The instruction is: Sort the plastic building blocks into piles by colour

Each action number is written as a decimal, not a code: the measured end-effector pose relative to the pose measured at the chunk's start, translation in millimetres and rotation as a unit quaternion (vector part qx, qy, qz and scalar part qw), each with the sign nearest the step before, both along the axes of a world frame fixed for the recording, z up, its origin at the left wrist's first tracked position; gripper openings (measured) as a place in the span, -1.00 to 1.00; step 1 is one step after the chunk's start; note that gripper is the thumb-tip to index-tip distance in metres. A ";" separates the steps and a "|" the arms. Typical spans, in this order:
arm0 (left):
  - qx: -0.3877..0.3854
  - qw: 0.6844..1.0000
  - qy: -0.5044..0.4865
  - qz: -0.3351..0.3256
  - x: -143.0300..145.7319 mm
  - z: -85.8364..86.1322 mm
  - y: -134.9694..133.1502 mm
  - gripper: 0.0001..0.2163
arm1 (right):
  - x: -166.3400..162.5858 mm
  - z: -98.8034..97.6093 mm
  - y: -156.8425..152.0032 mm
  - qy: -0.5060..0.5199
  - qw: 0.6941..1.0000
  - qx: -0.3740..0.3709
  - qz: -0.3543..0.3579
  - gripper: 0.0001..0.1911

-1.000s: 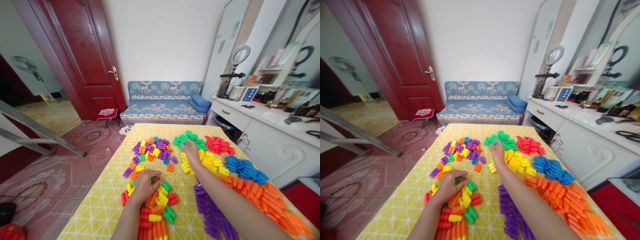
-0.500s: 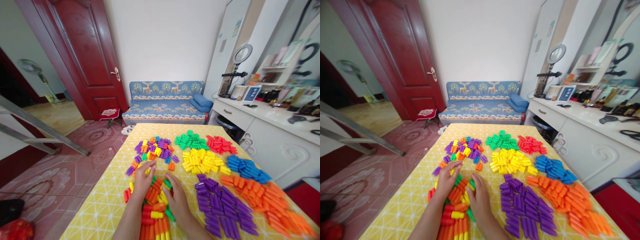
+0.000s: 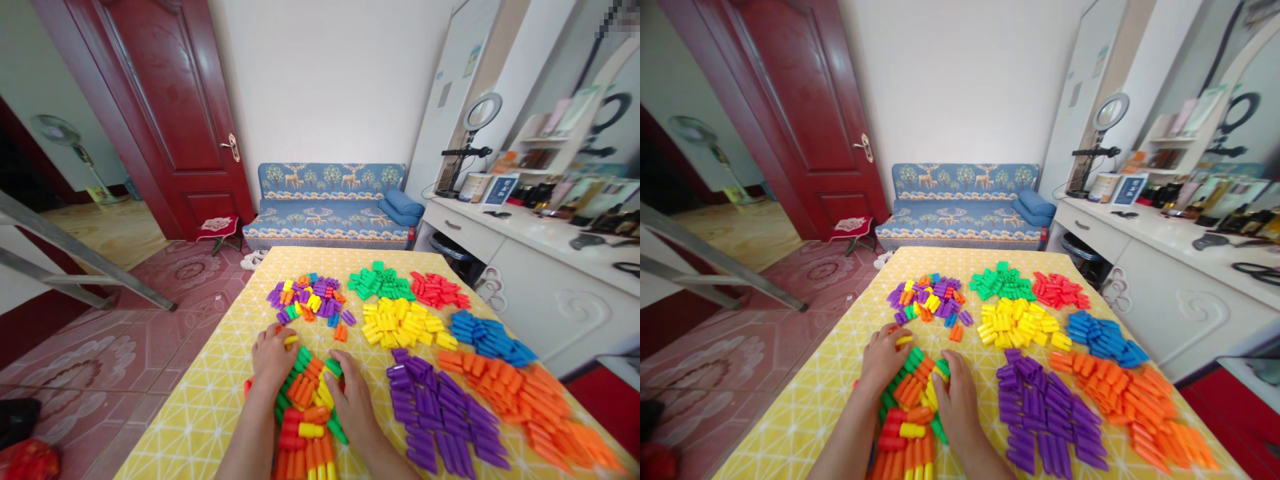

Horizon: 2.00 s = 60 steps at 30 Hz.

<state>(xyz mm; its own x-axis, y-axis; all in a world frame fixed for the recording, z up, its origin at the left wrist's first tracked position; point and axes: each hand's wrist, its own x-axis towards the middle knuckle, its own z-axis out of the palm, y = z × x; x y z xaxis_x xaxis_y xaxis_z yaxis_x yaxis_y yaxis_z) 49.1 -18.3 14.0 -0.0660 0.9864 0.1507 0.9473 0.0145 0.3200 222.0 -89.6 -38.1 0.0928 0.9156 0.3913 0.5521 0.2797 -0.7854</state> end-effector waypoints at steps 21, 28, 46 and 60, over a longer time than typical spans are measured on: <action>-0.023 0.926 -0.156 -0.344 25.8 20.6 -21.1 -0.75 | -1.2 13.2 -0.7 0.121 0.990 0.006 0.070 -0.58; -0.026 0.935 -0.220 -0.278 20.9 -2.2 -19.1 -0.42 | -0.7 18.6 1.0 0.127 0.988 0.024 0.078 -0.72; -0.020 0.924 -0.254 -0.286 21.1 -5.0 -15.1 -0.69 | 178.4 46.4 69.6 -0.014 0.970 -0.013 -0.242 -0.73; -0.022 0.923 -0.253 -0.287 20.8 -5.5 -14.7 -0.70 | 171.8 51.9 72.1 -0.124 0.956 0.043 -0.263 -0.77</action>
